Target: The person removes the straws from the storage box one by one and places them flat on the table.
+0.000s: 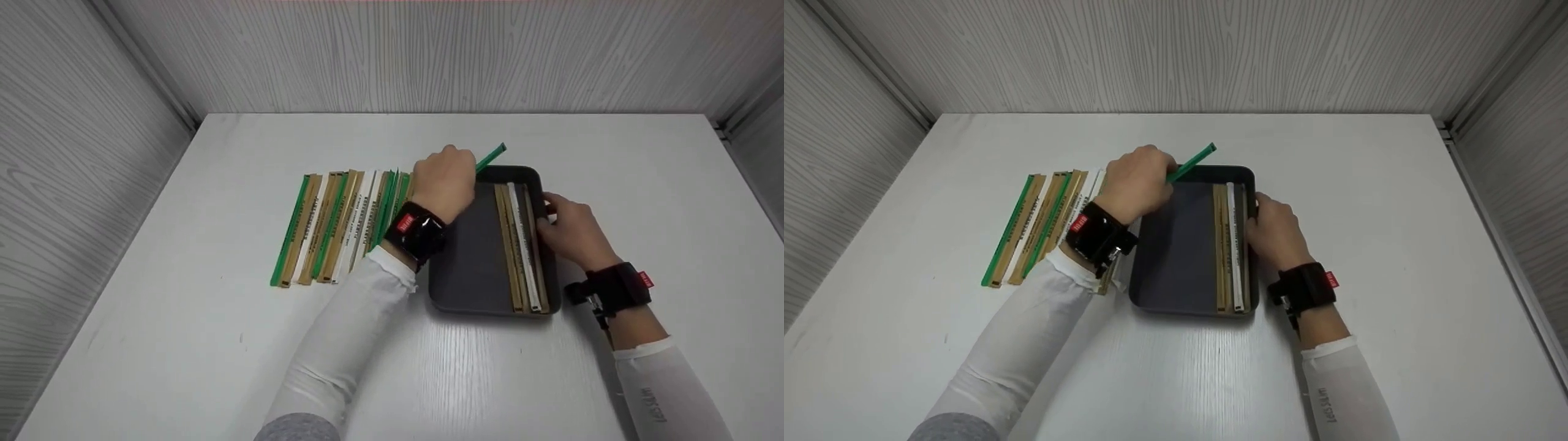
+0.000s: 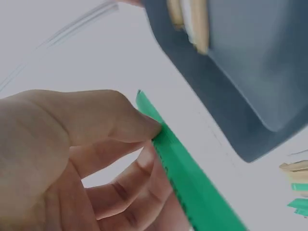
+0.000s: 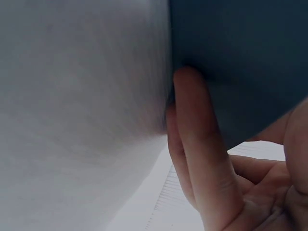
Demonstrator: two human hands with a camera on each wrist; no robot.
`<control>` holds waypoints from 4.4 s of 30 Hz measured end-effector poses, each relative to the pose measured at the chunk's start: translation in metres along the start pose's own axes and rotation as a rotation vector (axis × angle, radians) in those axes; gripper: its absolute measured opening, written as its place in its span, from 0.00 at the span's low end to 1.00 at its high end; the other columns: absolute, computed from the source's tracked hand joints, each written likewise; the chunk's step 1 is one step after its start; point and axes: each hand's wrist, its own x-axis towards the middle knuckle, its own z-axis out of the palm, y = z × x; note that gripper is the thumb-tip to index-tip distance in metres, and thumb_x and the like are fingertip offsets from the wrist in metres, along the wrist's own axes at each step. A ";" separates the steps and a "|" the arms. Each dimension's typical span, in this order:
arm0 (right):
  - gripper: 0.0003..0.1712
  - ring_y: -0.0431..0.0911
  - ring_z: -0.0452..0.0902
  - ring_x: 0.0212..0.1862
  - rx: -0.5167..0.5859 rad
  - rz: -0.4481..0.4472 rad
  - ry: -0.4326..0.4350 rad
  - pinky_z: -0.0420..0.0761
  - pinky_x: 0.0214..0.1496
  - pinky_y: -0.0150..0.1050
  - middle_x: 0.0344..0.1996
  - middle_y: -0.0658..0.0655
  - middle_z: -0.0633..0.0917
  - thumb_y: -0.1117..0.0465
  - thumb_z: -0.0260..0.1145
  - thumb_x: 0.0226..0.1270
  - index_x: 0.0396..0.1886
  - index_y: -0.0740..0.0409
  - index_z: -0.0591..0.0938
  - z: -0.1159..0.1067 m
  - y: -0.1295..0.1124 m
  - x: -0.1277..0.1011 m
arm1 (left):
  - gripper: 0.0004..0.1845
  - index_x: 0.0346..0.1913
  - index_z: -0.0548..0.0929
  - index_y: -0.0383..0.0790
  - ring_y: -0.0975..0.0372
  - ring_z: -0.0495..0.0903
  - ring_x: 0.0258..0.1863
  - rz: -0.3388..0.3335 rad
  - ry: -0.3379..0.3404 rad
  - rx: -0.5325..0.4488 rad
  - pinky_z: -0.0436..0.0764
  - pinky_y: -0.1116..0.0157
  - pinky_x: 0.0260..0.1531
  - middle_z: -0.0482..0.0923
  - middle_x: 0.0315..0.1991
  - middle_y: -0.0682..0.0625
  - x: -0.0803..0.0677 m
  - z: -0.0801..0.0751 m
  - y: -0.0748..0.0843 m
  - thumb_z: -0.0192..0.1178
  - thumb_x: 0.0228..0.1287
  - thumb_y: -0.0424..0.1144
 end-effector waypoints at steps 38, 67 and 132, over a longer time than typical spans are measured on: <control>0.32 0.68 0.81 0.57 0.002 0.019 -0.003 0.84 0.49 0.57 0.62 0.80 0.76 0.67 0.53 0.77 0.77 0.74 0.62 -0.003 0.000 -0.001 | 0.38 0.77 0.63 0.29 0.54 0.78 0.27 -0.266 -0.089 -0.336 0.79 0.60 0.23 0.82 0.35 0.41 -0.038 0.039 -0.111 0.62 0.64 0.28; 0.32 0.68 0.82 0.55 -0.001 0.022 -0.010 0.85 0.48 0.57 0.62 0.79 0.77 0.67 0.54 0.77 0.76 0.74 0.63 -0.004 -0.002 0.000 | 0.12 0.25 0.77 0.46 0.61 0.77 0.23 0.014 -0.254 -0.094 0.79 0.62 0.24 0.76 0.24 0.53 0.016 0.042 0.036 0.61 0.68 0.39; 0.32 0.68 0.82 0.55 0.020 0.015 -0.006 0.85 0.48 0.55 0.61 0.80 0.77 0.67 0.54 0.78 0.77 0.73 0.63 -0.005 0.003 -0.002 | 0.13 0.50 0.82 0.26 0.51 0.81 0.31 -0.244 -0.013 -0.272 0.80 0.57 0.24 0.82 0.42 0.37 -0.030 -0.003 -0.119 0.57 0.66 0.29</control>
